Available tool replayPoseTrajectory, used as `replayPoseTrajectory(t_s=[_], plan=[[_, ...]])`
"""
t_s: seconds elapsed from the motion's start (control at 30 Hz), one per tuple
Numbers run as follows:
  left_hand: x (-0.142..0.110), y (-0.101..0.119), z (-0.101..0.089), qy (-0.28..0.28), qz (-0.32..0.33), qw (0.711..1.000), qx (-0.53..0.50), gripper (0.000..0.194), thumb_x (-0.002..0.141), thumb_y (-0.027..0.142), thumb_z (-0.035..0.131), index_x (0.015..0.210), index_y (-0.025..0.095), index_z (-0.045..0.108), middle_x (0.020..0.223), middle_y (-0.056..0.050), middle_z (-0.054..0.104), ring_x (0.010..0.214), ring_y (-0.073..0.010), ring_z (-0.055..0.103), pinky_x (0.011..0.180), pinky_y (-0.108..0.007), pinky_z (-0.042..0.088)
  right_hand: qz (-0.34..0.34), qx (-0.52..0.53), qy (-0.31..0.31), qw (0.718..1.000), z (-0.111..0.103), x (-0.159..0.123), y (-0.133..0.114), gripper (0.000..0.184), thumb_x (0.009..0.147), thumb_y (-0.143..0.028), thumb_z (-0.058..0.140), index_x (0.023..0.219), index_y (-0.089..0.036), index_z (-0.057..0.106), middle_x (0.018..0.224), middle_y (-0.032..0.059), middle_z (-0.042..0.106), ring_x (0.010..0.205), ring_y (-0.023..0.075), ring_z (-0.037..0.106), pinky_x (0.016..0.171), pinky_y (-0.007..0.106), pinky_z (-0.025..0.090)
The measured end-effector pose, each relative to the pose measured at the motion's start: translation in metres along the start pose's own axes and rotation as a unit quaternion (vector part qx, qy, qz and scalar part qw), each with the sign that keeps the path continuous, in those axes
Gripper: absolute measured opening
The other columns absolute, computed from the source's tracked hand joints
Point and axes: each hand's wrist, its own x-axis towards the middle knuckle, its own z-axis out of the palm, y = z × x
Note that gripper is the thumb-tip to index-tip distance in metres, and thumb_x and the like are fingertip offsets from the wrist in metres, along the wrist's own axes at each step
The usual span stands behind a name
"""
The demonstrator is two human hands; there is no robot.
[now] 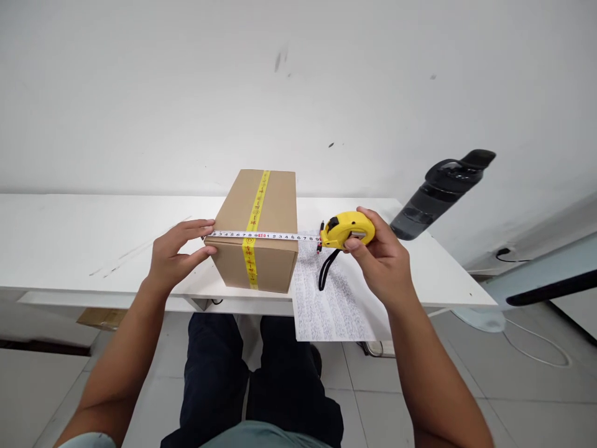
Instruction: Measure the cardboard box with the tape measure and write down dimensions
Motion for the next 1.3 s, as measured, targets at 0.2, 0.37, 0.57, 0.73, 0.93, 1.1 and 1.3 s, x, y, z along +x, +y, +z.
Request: replayPoseTrajectory(t_s=[0.2,0.37,0.57,0.73,0.93,1.1,1.3], plan=[[-0.011,0.001,0.014,0.039,-0.008,0.999,0.001,0.027,0.095,0.036,0.068,0.12,0.026,0.064,0.125,-0.009,0.073,0.117,-0.0222,0.071,0.096,-0.043,0.062,0.012,0.002,0.0,1.0,0.002,-0.008,-0.002,0.054,0.082,-0.039,0.083,0.133,-0.034,0.066,0.105,0.0006,0.066,0.075,0.0152,0.065,0.068,0.031,0.063],[-0.018,0.005,0.032,0.096,-0.031,0.995,-0.003,0.026,0.101,0.042,0.056,0.12,0.025,0.06,0.125,-0.011,0.071,0.119,-0.0218,0.068,0.097,-0.045,0.059,0.002,0.005,0.001,1.0,0.002,-0.01,0.0,0.052,0.081,-0.037,0.084,0.131,-0.036,0.067,0.105,0.0001,0.067,0.073,0.014,0.064,0.067,0.029,0.063],[-0.019,0.005,0.038,0.11,-0.053,0.993,0.004,0.026,0.101,0.046,0.054,0.118,0.026,0.059,0.124,-0.011,0.071,0.118,-0.023,0.068,0.098,-0.047,0.058,0.007,-0.002,-0.01,1.0,-0.002,-0.009,0.002,0.054,0.083,-0.037,0.082,0.134,-0.035,0.065,0.1,0.0002,0.068,0.073,0.0155,0.065,0.068,0.032,0.064],[-0.019,0.006,0.037,0.11,-0.045,0.993,-0.014,0.023,0.101,0.04,0.057,0.119,0.026,0.059,0.125,-0.01,0.07,0.118,-0.0222,0.067,0.098,-0.046,0.058,0.008,0.003,-0.007,1.0,-0.002,-0.01,0.003,0.053,0.082,-0.036,0.083,0.132,-0.035,0.066,0.103,0.0004,0.068,0.074,0.0151,0.065,0.067,0.03,0.064],[-0.019,0.009,0.034,0.09,-0.076,0.993,-0.009,0.024,0.101,0.043,0.057,0.117,0.025,0.06,0.124,-0.01,0.071,0.119,-0.0224,0.067,0.096,-0.045,0.059,0.016,0.015,-0.002,1.0,0.0,-0.007,0.012,0.054,0.081,-0.04,0.084,0.131,-0.034,0.066,0.108,0.0012,0.068,0.075,0.0149,0.065,0.065,0.029,0.063],[-0.011,0.02,0.008,0.08,-0.028,0.993,0.082,0.013,0.095,0.03,0.068,0.108,0.027,0.066,0.111,-0.005,0.075,0.106,-0.0208,0.071,0.09,-0.041,0.059,0.01,0.031,0.01,0.999,0.003,-0.003,0.007,0.052,0.082,-0.044,0.083,0.13,-0.033,0.067,0.106,0.0026,0.069,0.074,0.0158,0.064,0.061,0.03,0.063],[-0.041,0.097,-0.023,0.096,0.05,0.982,0.155,0.033,0.085,0.019,0.078,0.113,0.035,0.071,0.1,-0.001,0.077,0.089,-0.0232,0.072,0.09,-0.05,0.058,0.014,0.063,-0.014,0.998,0.003,-0.052,-0.038,0.051,0.078,-0.046,0.085,0.125,-0.032,0.071,0.108,0.0068,0.07,0.078,0.0195,0.067,0.057,0.028,0.061]])
